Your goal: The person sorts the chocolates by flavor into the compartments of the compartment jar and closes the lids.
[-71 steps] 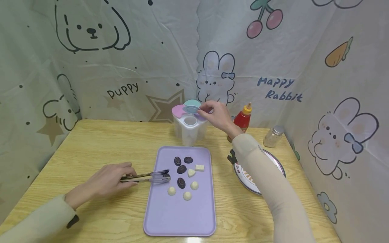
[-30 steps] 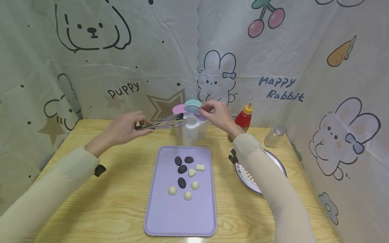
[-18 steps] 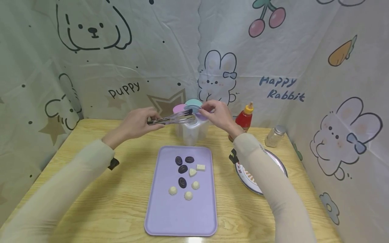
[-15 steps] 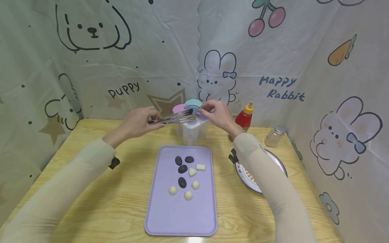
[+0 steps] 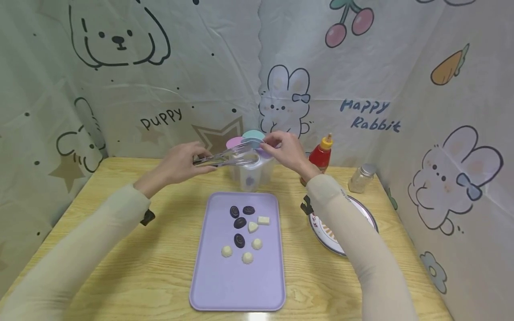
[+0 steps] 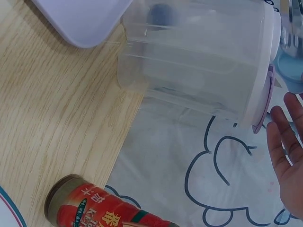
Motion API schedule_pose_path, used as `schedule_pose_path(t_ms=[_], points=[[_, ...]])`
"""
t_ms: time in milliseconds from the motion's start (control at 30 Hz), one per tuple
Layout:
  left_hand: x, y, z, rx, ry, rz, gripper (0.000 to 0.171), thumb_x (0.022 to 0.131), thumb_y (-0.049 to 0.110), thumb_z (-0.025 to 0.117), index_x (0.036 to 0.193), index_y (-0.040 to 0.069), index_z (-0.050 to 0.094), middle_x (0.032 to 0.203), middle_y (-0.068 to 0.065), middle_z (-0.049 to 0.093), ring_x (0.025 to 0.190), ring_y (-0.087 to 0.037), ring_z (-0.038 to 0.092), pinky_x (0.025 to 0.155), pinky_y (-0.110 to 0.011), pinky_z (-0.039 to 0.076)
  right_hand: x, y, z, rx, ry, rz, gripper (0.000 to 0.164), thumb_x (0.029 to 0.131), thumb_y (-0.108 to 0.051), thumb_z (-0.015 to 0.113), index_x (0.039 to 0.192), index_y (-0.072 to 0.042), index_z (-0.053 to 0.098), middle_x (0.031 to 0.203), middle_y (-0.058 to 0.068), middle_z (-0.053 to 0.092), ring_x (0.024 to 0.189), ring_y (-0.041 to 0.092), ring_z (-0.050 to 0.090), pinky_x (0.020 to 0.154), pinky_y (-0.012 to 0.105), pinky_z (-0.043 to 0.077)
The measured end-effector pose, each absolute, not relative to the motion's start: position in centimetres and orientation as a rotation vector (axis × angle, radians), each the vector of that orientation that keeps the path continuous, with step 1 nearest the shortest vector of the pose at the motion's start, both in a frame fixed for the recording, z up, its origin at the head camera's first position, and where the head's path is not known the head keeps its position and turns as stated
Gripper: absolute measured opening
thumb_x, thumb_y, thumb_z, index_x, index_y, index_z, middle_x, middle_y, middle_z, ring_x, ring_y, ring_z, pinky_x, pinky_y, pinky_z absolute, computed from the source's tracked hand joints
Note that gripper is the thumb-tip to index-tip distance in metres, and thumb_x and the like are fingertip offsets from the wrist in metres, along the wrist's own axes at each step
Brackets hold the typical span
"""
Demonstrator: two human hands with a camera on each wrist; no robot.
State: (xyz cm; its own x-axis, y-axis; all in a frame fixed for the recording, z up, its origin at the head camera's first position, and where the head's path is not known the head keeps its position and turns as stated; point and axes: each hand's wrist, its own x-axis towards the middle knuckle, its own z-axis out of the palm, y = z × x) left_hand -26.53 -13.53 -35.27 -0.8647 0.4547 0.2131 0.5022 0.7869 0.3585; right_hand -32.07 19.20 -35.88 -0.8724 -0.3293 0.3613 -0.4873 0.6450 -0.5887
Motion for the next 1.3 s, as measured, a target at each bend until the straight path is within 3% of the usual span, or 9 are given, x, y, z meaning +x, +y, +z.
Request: schedule_pose_path(t_ms=[133,267,300,567,1300], points=[[-25.5,-14.3,-35.4,-0.765,-2.865,-0.622,0.042,0.091,0.045,0.082,0.116,0.011,0.079,0.107,-0.011,0.070,0.085,-0.025,0.061,0.073,-0.037,0.045,-32.1,19.2,-35.8,0.656,-2.651,1.034,0.020,0.097,-0.023,0.077,0.108,-0.006,0.078,0.103,0.013,0.078,0.093,0.026,0.071,0.079,0.032,0.054],[-23.9,-15.3,-35.7,-0.800,-2.844,-0.604,0.042,0.089,0.044,0.084,0.114,0.011,0.080,0.097,-0.008,0.067,0.078,-0.021,0.057,0.068,-0.034,0.042,-32.0,19.1,-35.9,0.646,-2.654,1.039,0.020,0.097,-0.023,0.077,0.108,-0.006,0.078,0.103,0.013,0.078,0.093,0.025,0.071,0.079,0.031,0.054],[-23.5,-15.6,-35.9,-0.810,-2.840,-0.599,0.041,0.088,0.043,0.085,0.113,0.011,0.080,0.090,-0.004,0.063,0.073,-0.019,0.051,0.066,-0.032,0.040,-32.0,19.1,-35.9,0.646,-2.654,1.041,0.020,0.097,-0.023,0.077,0.108,-0.006,0.078,0.103,0.013,0.078,0.093,0.025,0.071,0.079,0.031,0.054],[-20.6,-17.8,-38.2,-0.845,-2.856,-0.556,0.034,0.086,0.041,0.087,0.106,0.013,0.081,0.080,0.002,0.058,0.067,-0.010,0.045,0.059,-0.025,0.035,-32.1,18.9,-35.9,0.647,-2.656,1.054,0.021,0.097,-0.023,0.078,0.109,-0.006,0.077,0.104,0.013,0.078,0.094,0.025,0.070,0.080,0.033,0.055],[-19.1,-17.1,-44.1,-0.835,-2.971,-0.543,0.034,0.087,0.041,0.086,0.105,0.013,0.080,0.078,0.006,0.054,0.064,-0.007,0.045,0.057,-0.023,0.036,-31.9,19.2,-35.9,0.658,-2.665,1.026,0.023,0.099,-0.024,0.076,0.111,-0.005,0.077,0.107,0.015,0.077,0.095,0.026,0.070,0.079,0.030,0.053]])
